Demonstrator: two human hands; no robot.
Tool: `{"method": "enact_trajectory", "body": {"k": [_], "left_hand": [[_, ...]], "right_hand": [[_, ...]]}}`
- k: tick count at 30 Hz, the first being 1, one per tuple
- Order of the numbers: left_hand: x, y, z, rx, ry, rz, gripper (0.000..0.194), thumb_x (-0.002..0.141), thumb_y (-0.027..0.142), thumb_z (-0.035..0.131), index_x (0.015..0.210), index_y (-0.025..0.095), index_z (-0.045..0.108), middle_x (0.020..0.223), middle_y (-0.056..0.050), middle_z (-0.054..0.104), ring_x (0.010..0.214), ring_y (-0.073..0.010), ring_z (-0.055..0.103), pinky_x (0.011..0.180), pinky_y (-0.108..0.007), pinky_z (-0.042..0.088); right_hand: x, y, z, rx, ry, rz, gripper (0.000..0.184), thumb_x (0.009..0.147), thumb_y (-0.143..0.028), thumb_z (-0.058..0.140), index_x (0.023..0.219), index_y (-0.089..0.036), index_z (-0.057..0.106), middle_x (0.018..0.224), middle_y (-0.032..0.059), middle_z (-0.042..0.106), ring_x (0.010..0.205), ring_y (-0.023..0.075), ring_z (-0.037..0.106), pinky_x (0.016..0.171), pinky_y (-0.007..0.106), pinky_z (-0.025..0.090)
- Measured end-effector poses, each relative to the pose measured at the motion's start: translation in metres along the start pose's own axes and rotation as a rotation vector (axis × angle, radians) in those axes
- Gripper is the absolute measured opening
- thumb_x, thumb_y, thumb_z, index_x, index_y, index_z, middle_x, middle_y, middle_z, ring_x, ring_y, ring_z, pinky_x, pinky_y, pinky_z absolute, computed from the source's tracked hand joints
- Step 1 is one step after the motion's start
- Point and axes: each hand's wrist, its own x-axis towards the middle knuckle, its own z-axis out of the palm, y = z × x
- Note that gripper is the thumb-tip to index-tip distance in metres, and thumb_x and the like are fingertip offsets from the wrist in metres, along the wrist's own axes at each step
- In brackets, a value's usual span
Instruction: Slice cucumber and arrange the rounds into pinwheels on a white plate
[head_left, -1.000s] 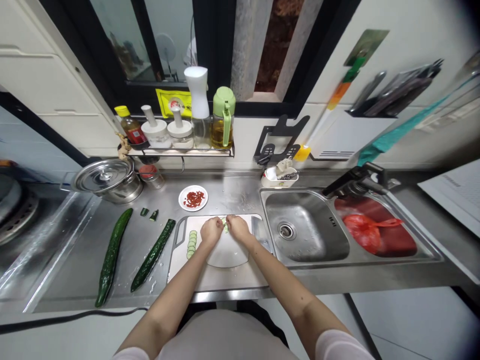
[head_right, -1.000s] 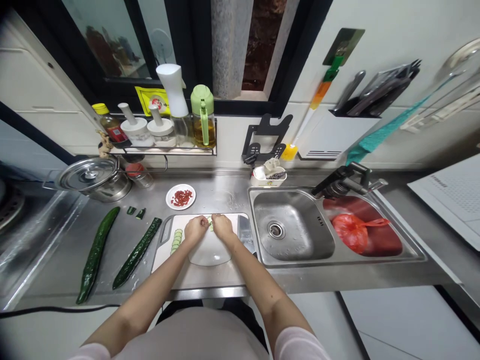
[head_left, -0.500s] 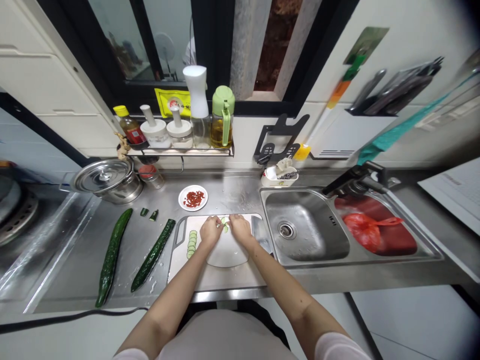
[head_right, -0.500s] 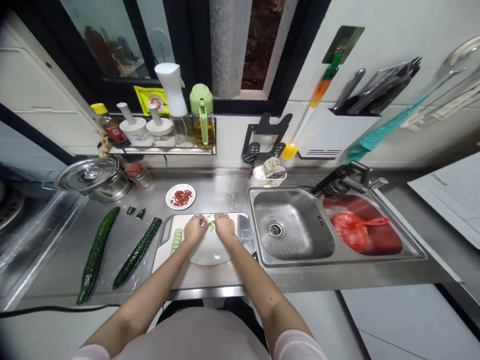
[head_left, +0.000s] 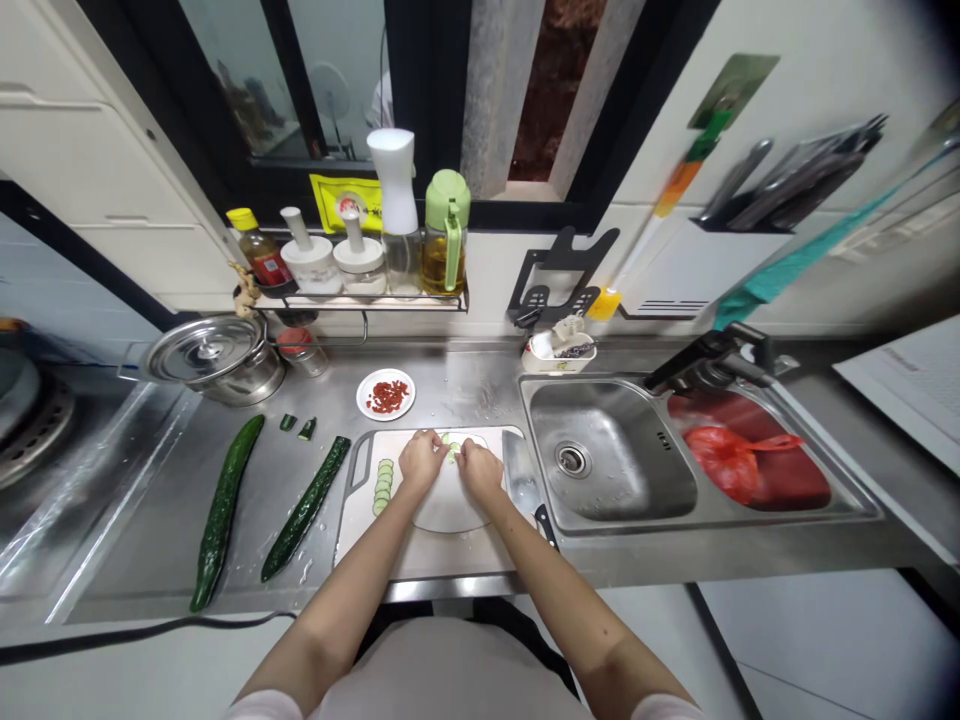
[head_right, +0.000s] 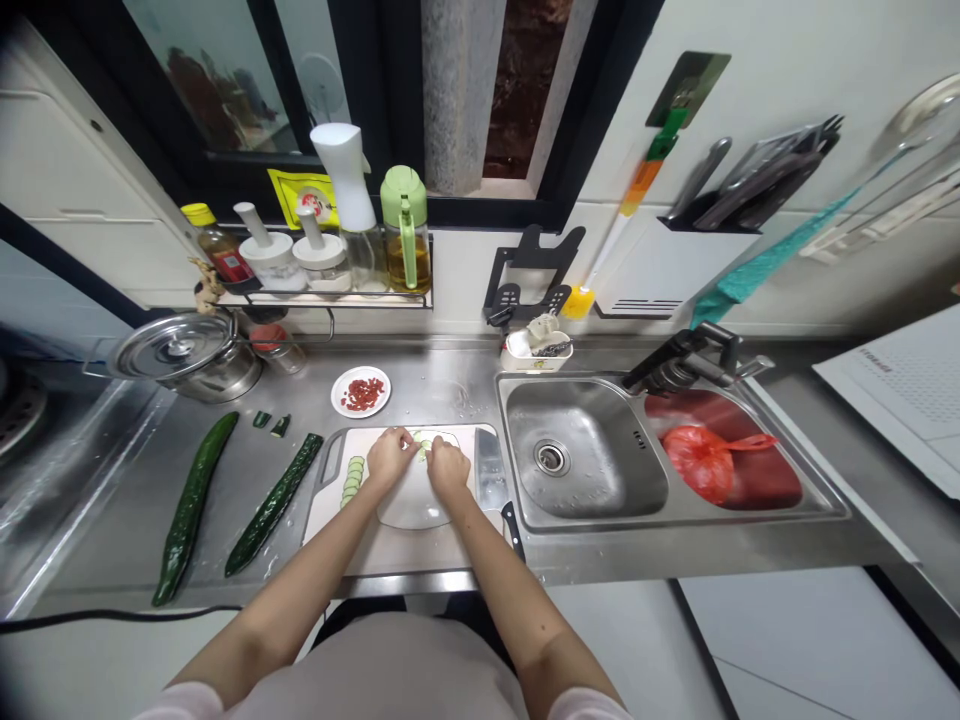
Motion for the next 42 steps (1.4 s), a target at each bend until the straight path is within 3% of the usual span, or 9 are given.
{"method": "enact_trajectory", "body": {"k": [10, 19, 23, 28, 33, 37, 42], "left_hand": [[-0.001, 0.0, 0.0, 0.009, -0.003, 0.003, 0.015, 0.083, 0.037, 0.06, 0.085, 0.023, 0.066, 0.098, -0.004, 0.065, 0.087, -0.0182, 0.059, 0.068, -0.026, 0.035], [-0.003, -0.005, -0.009, -0.126, 0.061, 0.041, 0.016, 0.082, 0.036, 0.061, 0.08, 0.021, 0.066, 0.086, -0.003, 0.066, 0.08, -0.017, 0.059, 0.067, -0.025, 0.036], [-0.018, -0.03, -0.026, -0.288, 0.138, 0.02, 0.021, 0.081, 0.041, 0.059, 0.082, 0.022, 0.067, 0.073, 0.0, 0.063, 0.071, -0.0159, 0.058, 0.064, -0.024, 0.037], [-0.058, -0.086, -0.036, -0.39, 0.229, -0.047, 0.03, 0.081, 0.046, 0.054, 0.086, 0.02, 0.067, 0.069, 0.0, 0.061, 0.064, -0.0155, 0.056, 0.062, -0.024, 0.04], [-0.096, -0.133, -0.032, -0.246, 0.213, -0.15, 0.032, 0.082, 0.046, 0.052, 0.094, 0.021, 0.067, 0.076, -0.002, 0.064, 0.069, -0.0181, 0.059, 0.063, -0.026, 0.039], [-0.11, -0.145, -0.029, -0.087, 0.187, -0.203, 0.032, 0.082, 0.044, 0.054, 0.1, 0.021, 0.064, 0.084, -0.005, 0.064, 0.078, -0.0217, 0.061, 0.069, -0.029, 0.041], [-0.115, -0.133, -0.029, 0.02, 0.139, -0.204, 0.033, 0.082, 0.044, 0.056, 0.102, 0.019, 0.063, 0.093, -0.009, 0.065, 0.09, -0.0262, 0.061, 0.081, -0.036, 0.04]], "right_hand": [[0.001, 0.0, 0.004, -0.001, -0.015, -0.014, 0.024, 0.097, -0.033, 0.042, 0.11, -0.021, 0.058, 0.099, 0.0085, 0.07, 0.094, 0.0193, 0.065, 0.072, 0.026, 0.04], [-0.004, 0.011, -0.002, 0.103, 0.065, -0.013, 0.025, 0.097, -0.037, 0.042, 0.102, -0.021, 0.061, 0.091, 0.0051, 0.07, 0.084, 0.0172, 0.063, 0.064, 0.025, 0.031], [-0.013, 0.03, -0.005, 0.18, 0.105, 0.036, 0.024, 0.095, -0.037, 0.044, 0.099, -0.022, 0.063, 0.082, 0.0024, 0.068, 0.078, 0.0154, 0.059, 0.06, 0.024, 0.026], [-0.031, 0.056, -0.001, 0.278, 0.181, 0.081, 0.025, 0.092, -0.037, 0.046, 0.092, -0.021, 0.065, 0.072, 0.0006, 0.064, 0.067, 0.0135, 0.053, 0.057, 0.024, 0.023], [-0.046, 0.067, -0.001, 0.382, 0.209, 0.069, 0.029, 0.089, -0.039, 0.045, 0.086, -0.02, 0.065, 0.069, 0.0008, 0.062, 0.062, 0.0136, 0.052, 0.056, 0.023, 0.026], [-0.053, 0.068, -0.001, 0.426, 0.246, 0.047, 0.031, 0.088, -0.041, 0.044, 0.083, -0.019, 0.064, 0.066, 0.0008, 0.061, 0.062, 0.0149, 0.053, 0.056, 0.024, 0.028], [-0.062, 0.067, 0.002, 0.459, 0.281, 0.004, 0.033, 0.087, -0.043, 0.043, 0.081, -0.019, 0.064, 0.066, 0.0011, 0.061, 0.061, 0.0156, 0.054, 0.057, 0.025, 0.032]]}}
